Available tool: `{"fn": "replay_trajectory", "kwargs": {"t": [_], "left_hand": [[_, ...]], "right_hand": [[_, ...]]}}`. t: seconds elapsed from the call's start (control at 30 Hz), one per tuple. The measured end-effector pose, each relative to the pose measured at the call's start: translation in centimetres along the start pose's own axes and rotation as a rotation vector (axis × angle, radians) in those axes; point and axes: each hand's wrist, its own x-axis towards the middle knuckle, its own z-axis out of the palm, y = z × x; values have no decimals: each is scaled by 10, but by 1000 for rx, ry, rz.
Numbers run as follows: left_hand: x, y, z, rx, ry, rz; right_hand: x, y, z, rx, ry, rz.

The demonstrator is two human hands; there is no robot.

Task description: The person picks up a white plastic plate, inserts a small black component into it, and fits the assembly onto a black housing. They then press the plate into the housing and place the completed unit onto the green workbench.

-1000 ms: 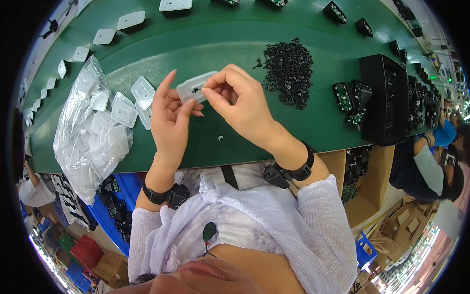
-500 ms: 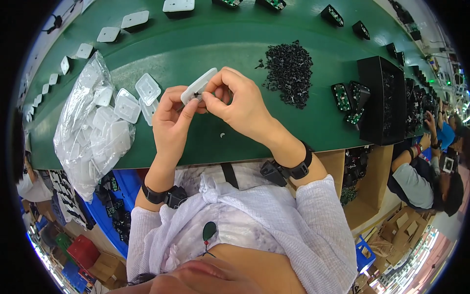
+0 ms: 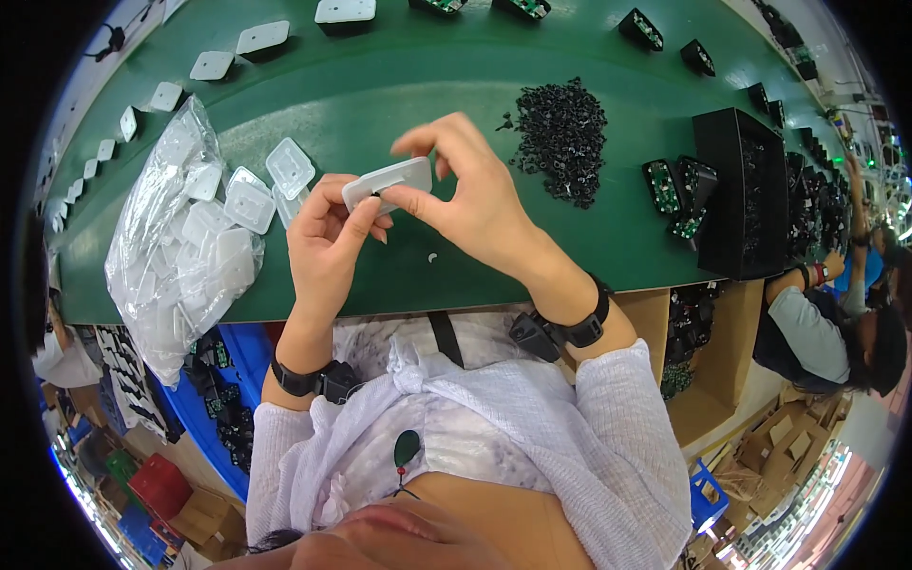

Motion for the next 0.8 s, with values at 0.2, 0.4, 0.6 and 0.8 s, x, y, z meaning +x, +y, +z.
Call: {"fn": "replay_trajectory", "kwargs": {"t": [0.2, 0.4, 0.6, 0.8], "left_hand": [[2, 7, -3, -33, -54, -195], [8, 8, -9, -97, -77, -221], [25, 6, -26, 59, 45, -241], [48, -12, -20, 836, -27, 101]], "right_hand": [[8, -6, -13, 69, -397, 304], [17, 5, -11, 199, -380, 352], [87, 17, -13, -160, -380, 121], [197, 54, -10, -921, -16, -306]]}}
